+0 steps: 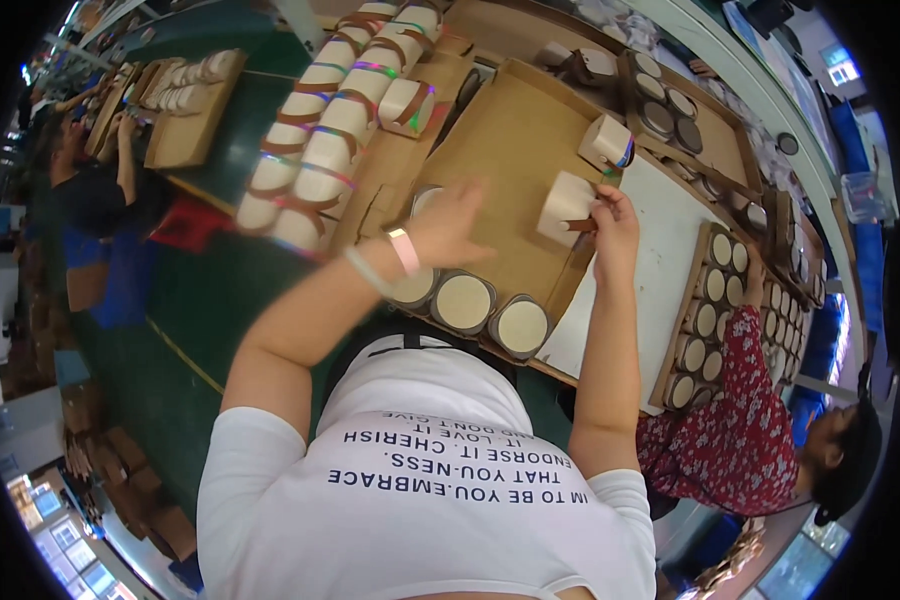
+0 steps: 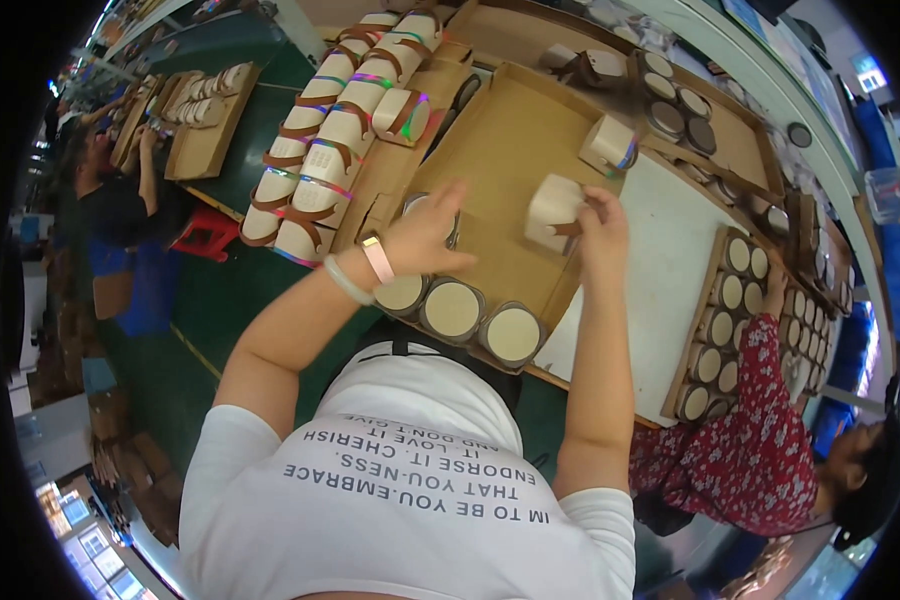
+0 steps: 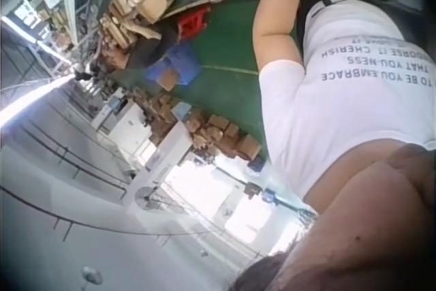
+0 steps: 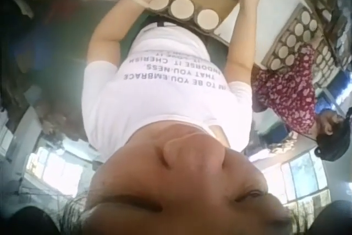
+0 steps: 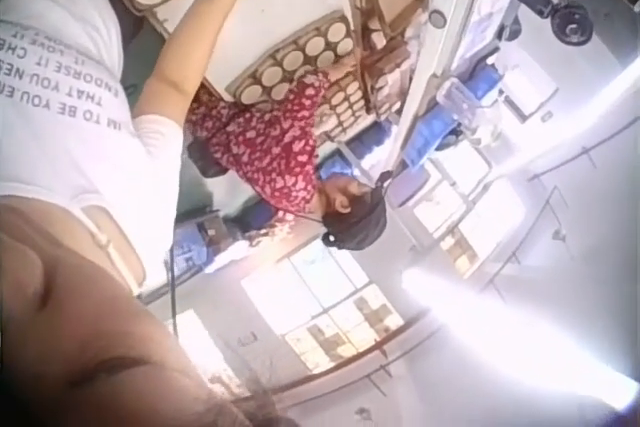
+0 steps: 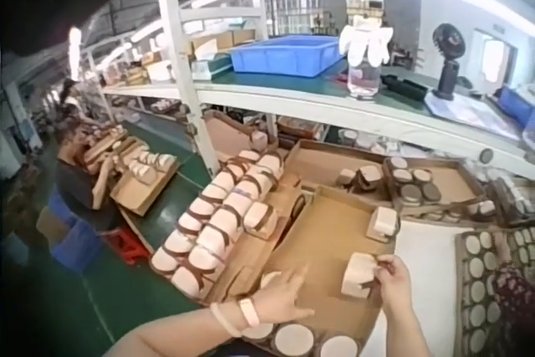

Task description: Organizes and places electronic LED cube lights into packaging boxes at an assembly line.

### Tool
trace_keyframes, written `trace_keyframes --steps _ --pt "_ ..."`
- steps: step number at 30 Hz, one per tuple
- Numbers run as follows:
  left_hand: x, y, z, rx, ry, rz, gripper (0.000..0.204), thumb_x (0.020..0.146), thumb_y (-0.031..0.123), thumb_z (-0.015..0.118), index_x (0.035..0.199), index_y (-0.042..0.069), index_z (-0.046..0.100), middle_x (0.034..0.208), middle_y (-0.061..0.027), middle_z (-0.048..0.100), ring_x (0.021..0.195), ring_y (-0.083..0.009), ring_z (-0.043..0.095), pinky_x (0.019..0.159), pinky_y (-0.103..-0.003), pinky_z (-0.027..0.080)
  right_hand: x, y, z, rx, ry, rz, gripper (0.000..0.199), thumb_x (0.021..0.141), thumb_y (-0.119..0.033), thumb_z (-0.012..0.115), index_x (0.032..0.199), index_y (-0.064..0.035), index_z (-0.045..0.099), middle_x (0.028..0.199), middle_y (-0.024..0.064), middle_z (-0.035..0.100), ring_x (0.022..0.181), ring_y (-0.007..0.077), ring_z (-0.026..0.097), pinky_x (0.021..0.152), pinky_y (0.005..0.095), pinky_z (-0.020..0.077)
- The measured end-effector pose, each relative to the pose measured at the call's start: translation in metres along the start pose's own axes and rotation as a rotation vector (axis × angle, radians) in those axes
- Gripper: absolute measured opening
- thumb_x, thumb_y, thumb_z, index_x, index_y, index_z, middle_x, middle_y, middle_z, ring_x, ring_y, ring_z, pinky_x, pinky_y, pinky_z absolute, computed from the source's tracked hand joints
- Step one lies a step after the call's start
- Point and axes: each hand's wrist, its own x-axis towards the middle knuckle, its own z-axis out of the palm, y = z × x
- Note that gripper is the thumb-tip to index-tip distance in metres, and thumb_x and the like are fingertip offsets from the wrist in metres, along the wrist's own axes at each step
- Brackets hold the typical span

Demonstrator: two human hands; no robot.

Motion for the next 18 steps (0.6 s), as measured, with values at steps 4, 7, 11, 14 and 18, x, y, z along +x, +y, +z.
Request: trace_keyframes --steps 4,7,11,14,18 --pt "-0.008 0.073 0.006 -0.319 0.205 0.076 0.091 0.064 0.021 0.079 0.138 0.009 0.028 0.131 -0.0252 0.032 0.113 -0.0389 0.045 0.094 -0.042 0.044 -0.065 -0.024 0.045 0.073 -0.041 -0.071 0.018 0.084 -0.001 0.057 0.102 -0.0051 0.057 0.081 -0.0027 0.054 0.071 0.0064 0.05 0.061 0.0203 0.0414" --pt "-0.01 0.068 0.014 -0.405 0.327 0.03 0.085 0.064 0.008 0.078 0.136 0.011 0.032 0.127 -0.0202 0.034 0.109 -0.0331 0.049 0.086 -0.037 0.05 -0.092 -0.009 0.063 -0.24 -0.052 -0.263 0.022 0.082 0.002 0.06 0.103 -0.0026 0.056 0.087 0.0 0.054 0.073 0.0077 0.053 0.064 0.0213 0.0439" --pt "-0.014 0.037 0.018 -1.311 0.196 -0.185 0.081 0.064 -0.001 0.075 0.133 0.009 0.035 0.122 -0.0148 0.039 0.106 -0.0255 0.052 0.088 -0.034 0.05 -0.124 -0.024 0.086 -0.238 -0.238 -0.535 0.036 0.082 0.0 0.059 0.117 -0.0008 0.05 0.115 0.0106 0.045 0.093 0.0152 0.054 0.076 0.0269 0.0462" --pt "-0.019 0.035 0.0 -1.155 0.362 -0.157 0.078 0.064 -0.002 0.074 0.132 0.006 0.036 0.122 -0.0139 0.041 0.105 -0.023 0.053 0.088 -0.032 0.05 -0.118 -0.019 0.083 -0.603 0.138 -0.721 0.052 0.081 -0.006 0.062 0.129 -0.0035 0.04 0.122 0.0115 0.041 0.107 0.0194 0.047 0.085 0.0331 0.0447" --pt "-0.04 0.05 -0.018 -0.354 0.518 0.013 0.08 0.061 0.003 0.074 0.131 0.004 0.036 0.127 -0.019 0.041 0.116 -0.0356 0.044 0.097 -0.041 0.039 -0.117 -0.013 0.092 0.384 -0.182 0.271 0.069 0.081 -0.012 0.059 0.141 -0.0131 0.025 0.133 0.0077 0.033 0.117 0.0246 0.041 0.093 0.0433 0.0412"
